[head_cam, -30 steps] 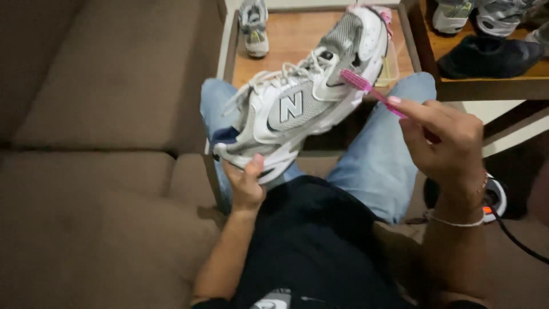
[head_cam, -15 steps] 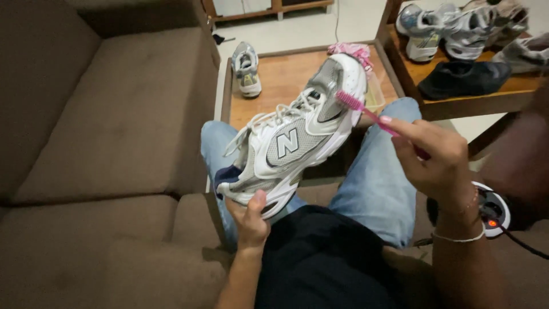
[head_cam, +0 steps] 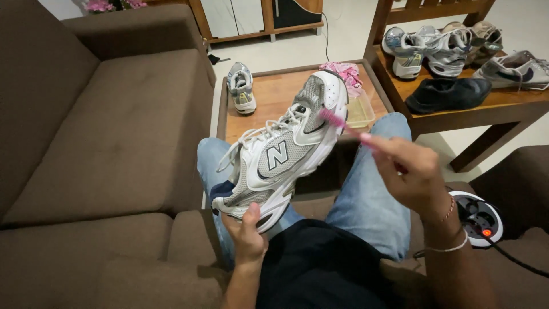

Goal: Cleaning a white sneaker by scrubbing it with a toothbrush and cleaning solution.

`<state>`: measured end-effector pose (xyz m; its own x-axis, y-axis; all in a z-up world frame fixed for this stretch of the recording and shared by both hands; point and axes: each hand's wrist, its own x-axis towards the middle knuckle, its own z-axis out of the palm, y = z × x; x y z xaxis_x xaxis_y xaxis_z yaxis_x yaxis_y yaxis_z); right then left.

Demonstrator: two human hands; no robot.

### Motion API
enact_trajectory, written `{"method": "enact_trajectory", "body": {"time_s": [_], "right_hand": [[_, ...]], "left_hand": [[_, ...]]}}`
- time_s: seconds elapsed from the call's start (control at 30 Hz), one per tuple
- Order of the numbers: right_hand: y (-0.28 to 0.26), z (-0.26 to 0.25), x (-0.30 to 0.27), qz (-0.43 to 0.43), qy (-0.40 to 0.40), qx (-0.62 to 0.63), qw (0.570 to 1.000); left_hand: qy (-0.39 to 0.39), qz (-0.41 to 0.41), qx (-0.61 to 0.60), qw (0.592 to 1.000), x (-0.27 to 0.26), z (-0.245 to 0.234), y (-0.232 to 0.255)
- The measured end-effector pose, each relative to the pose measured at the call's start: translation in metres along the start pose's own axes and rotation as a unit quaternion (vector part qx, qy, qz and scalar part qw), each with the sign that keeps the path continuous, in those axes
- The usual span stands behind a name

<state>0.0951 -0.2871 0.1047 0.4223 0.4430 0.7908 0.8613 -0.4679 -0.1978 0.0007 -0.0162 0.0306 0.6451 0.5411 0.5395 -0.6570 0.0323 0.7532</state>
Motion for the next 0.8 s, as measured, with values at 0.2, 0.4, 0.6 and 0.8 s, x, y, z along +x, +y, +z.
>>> {"method": "enact_trajectory", "body": {"time_s": [0.2,0.4,0.6,0.8], "right_hand": [[-0.004,0.004,-0.004,-0.031,-0.091,0.055,0.994],[-0.008,0.008,-0.005,-0.027,-0.067,0.062,0.995],[0.001,0.014,-0.012,-0.025,-0.023,-0.031,0.999],[-0.003,0.010,-0.008,-0.056,-0.128,0.071,0.988]], "left_hand": [[-0.012,-0.002,-0.013,1.000,0.000,-0.002,-0.001],[0.035,-0.019,-0.025,0.999,-0.003,-0.003,-0.009],[0.027,-0.028,-0.046,0.998,-0.003,0.001,-0.001],[0.038,-0.031,0.007,0.999,-0.004,-0.002,-0.004]]}}
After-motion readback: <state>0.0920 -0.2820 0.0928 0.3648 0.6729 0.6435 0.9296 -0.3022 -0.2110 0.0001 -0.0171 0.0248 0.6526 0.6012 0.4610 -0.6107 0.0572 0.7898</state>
